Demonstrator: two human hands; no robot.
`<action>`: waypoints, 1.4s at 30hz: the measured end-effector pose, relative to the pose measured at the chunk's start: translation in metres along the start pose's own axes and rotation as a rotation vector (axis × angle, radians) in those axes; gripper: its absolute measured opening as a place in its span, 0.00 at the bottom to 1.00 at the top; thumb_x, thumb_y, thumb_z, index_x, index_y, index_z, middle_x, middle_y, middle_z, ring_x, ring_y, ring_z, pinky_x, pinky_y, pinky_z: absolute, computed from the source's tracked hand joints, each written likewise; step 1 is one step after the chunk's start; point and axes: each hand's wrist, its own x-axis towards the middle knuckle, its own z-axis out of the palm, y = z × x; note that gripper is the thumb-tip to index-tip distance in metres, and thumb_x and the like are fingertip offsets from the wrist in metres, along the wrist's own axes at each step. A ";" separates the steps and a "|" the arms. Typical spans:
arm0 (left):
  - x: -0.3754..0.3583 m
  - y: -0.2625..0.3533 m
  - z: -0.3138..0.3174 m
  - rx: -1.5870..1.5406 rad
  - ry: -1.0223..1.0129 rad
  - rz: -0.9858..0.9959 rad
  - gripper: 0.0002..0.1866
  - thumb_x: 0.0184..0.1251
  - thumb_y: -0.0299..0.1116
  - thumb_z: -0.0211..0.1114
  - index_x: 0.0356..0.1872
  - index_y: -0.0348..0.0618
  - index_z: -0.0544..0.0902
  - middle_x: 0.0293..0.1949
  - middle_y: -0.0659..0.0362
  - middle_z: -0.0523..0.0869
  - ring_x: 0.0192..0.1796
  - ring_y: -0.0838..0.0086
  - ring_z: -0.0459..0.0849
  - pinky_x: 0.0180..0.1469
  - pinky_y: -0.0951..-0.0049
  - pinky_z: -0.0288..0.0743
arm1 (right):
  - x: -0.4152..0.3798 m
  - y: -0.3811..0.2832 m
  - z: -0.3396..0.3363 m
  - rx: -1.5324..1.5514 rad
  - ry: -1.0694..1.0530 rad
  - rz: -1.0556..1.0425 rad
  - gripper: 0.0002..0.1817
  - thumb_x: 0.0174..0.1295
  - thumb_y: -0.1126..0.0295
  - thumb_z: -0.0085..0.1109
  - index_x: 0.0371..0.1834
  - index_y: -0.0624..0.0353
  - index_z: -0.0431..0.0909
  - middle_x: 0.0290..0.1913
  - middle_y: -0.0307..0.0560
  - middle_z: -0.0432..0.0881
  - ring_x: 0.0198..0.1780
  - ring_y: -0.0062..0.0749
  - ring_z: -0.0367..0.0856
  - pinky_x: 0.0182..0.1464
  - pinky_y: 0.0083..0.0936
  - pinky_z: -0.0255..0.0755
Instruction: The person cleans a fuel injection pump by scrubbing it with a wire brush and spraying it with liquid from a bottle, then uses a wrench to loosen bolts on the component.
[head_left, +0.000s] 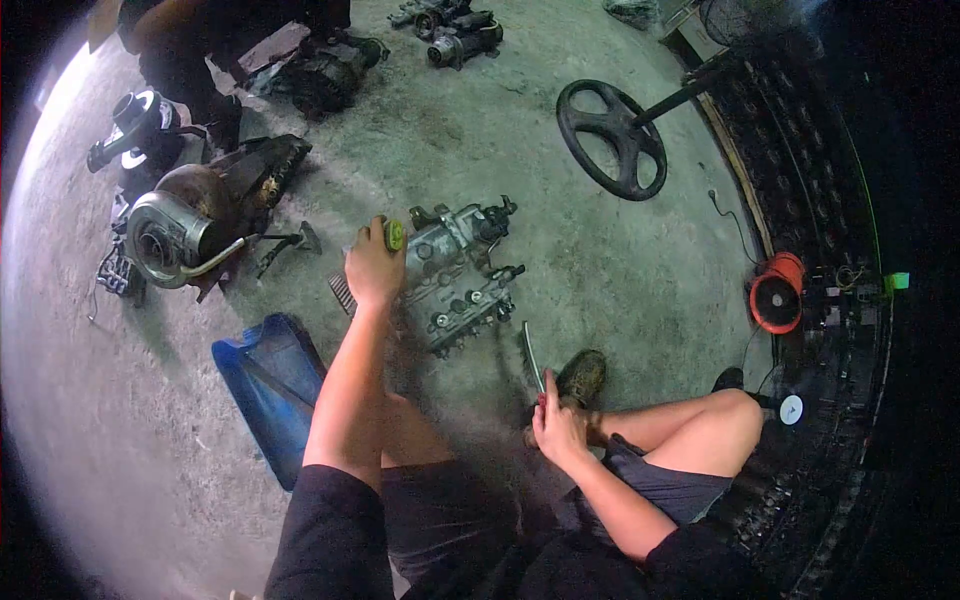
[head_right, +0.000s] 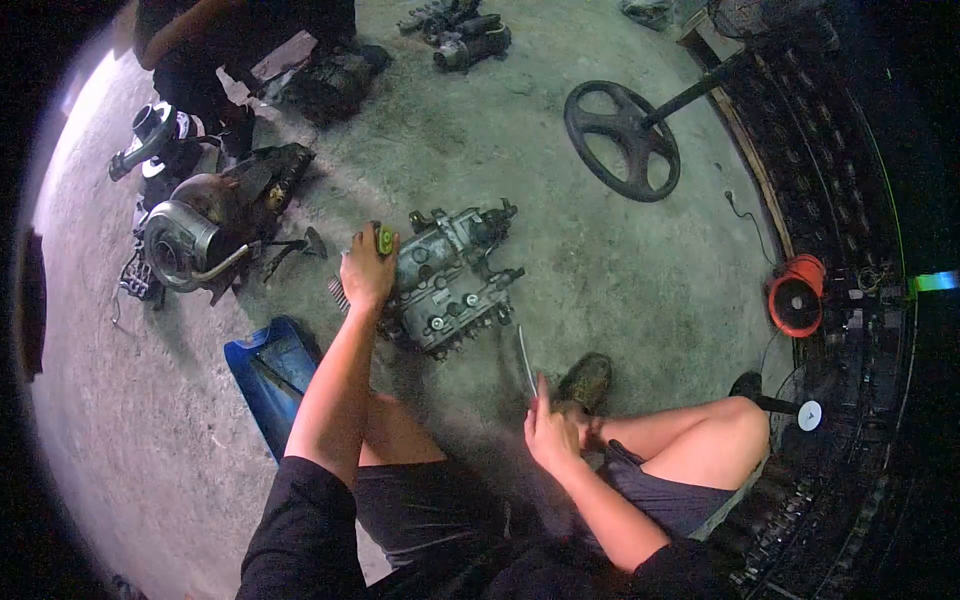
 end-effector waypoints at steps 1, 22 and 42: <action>-0.001 0.001 0.002 -0.007 0.003 0.004 0.24 0.69 0.51 0.62 0.59 0.48 0.76 0.48 0.46 0.84 0.45 0.44 0.85 0.46 0.49 0.79 | -0.004 0.006 0.000 -0.012 0.078 -0.069 0.36 0.72 0.62 0.48 0.80 0.56 0.47 0.34 0.62 0.87 0.33 0.59 0.86 0.42 0.49 0.80; -0.017 0.011 0.008 -0.264 0.321 -0.107 0.25 0.67 0.47 0.67 0.60 0.46 0.78 0.54 0.41 0.83 0.58 0.44 0.80 0.58 0.52 0.73 | 0.143 -0.065 -0.197 -0.150 -0.139 -0.620 0.38 0.67 0.68 0.50 0.82 0.40 0.51 0.36 0.62 0.86 0.36 0.58 0.87 0.41 0.51 0.79; 0.015 0.015 0.024 0.130 0.485 -0.340 0.25 0.70 0.50 0.64 0.61 0.47 0.76 0.52 0.48 0.83 0.52 0.44 0.81 0.55 0.51 0.74 | 0.246 -0.070 -0.180 -0.064 -0.353 -0.835 0.38 0.64 0.73 0.53 0.79 0.61 0.55 0.39 0.65 0.86 0.41 0.57 0.88 0.45 0.48 0.81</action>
